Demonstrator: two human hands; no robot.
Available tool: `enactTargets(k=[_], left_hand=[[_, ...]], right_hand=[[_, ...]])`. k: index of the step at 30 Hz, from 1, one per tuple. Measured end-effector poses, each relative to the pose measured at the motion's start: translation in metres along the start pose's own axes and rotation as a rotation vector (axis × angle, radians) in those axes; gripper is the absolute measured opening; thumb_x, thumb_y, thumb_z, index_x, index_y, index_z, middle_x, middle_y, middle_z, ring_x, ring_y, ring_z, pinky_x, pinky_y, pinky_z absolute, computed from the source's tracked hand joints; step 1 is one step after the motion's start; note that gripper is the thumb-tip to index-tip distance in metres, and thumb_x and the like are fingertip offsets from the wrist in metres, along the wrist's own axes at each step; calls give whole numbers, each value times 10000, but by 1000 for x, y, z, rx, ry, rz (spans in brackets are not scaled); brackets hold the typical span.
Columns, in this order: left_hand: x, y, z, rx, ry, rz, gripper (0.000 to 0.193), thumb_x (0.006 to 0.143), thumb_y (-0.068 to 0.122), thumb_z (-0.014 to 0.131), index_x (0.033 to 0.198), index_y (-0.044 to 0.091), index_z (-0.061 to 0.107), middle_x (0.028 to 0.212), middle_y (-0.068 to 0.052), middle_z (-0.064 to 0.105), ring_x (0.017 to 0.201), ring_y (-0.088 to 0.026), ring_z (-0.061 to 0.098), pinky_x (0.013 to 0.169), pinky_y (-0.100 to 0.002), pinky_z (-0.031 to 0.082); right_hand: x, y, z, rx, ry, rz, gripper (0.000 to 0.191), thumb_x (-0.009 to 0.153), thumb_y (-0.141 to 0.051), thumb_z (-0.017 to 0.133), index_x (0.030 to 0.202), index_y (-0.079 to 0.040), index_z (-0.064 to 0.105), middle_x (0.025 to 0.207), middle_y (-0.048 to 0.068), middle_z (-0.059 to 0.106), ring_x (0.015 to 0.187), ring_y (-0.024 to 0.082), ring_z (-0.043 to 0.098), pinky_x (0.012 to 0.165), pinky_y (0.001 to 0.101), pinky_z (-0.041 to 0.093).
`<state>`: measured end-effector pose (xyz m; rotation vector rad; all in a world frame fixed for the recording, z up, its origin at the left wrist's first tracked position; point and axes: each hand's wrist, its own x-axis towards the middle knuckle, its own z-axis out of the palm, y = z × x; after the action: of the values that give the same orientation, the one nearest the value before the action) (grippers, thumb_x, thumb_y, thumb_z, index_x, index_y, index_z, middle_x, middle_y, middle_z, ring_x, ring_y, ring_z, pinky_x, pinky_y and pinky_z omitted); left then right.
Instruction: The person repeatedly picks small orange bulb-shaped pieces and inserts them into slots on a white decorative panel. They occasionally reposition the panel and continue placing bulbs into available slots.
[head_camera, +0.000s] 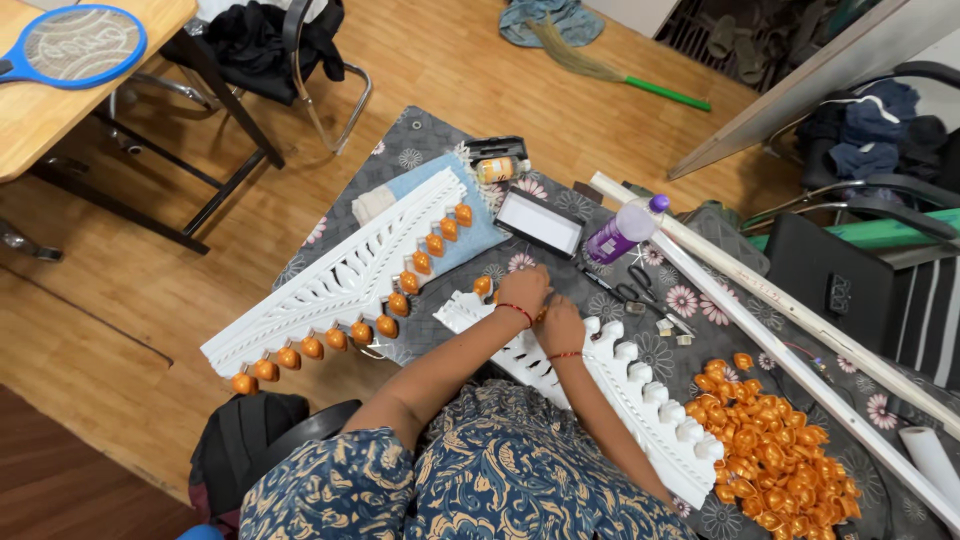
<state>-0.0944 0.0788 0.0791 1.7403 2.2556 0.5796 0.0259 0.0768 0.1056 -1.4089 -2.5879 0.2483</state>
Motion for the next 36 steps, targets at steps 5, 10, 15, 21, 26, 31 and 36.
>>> enactTargets(k=[5, 10, 15, 21, 26, 31, 36], left_hand=[[-49, -27, -10, -439, -202, 11, 436, 983, 439, 555, 1025, 15, 647, 868, -161, 708, 735, -298, 709, 627, -417, 569], [-64, -55, -5, -888, -523, -53, 545, 1031, 511, 461, 1011, 2, 654, 760, -121, 687, 563, -223, 681, 526, -349, 544], [-59, -52, -7, -997, -685, -118, 584, 1030, 556, 423, 1054, 15, 639, 756, -97, 718, 522, -181, 695, 475, -298, 522], [-56, -50, -14, -1068, -813, -198, 584, 1022, 573, 423, 1120, 30, 614, 853, -124, 764, 661, -218, 770, 506, -280, 534], [-57, -52, -11, -1081, -817, -189, 576, 1024, 572, 413, 1135, 33, 587, 905, -132, 784, 721, -227, 788, 503, -272, 516], [-64, -52, -13, -1093, -802, -188, 575, 1016, 573, 428, 1128, 38, 603, 913, -123, 789, 737, -215, 791, 506, -262, 516], [-65, -51, -15, -1098, -808, -208, 530, 979, 550, 546, 1110, 37, 579, 948, -132, 798, 806, -211, 800, 537, -244, 520]], right_hand=[[16, 6, -5, -116, -120, 23, 360, 742, -306, 830, 924, -47, 658, 908, 189, 719, 821, 373, 722, 708, 466, 596], [13, -2, -6, -109, -102, 72, 473, 754, -424, 870, 900, -23, 667, 853, 201, 718, 785, 382, 723, 677, 471, 596], [19, 7, -15, -2, -178, 142, 375, 679, -401, 888, 798, -73, 751, 833, 180, 735, 801, 366, 727, 715, 468, 590], [22, 10, -19, 82, -144, 161, 368, 637, -395, 887, 818, -92, 784, 827, 182, 735, 795, 369, 727, 716, 472, 584], [25, 5, -16, -135, -251, 100, 396, 739, -430, 842, 829, -50, 772, 916, 180, 742, 884, 355, 733, 761, 451, 597], [24, -5, -19, -210, -281, 90, 488, 734, -479, 851, 928, -42, 754, 993, 185, 742, 915, 349, 738, 764, 443, 606], [18, -6, -27, -167, -245, 158, 552, 693, -515, 872, 916, -31, 729, 957, 187, 736, 899, 347, 738, 768, 432, 602]])
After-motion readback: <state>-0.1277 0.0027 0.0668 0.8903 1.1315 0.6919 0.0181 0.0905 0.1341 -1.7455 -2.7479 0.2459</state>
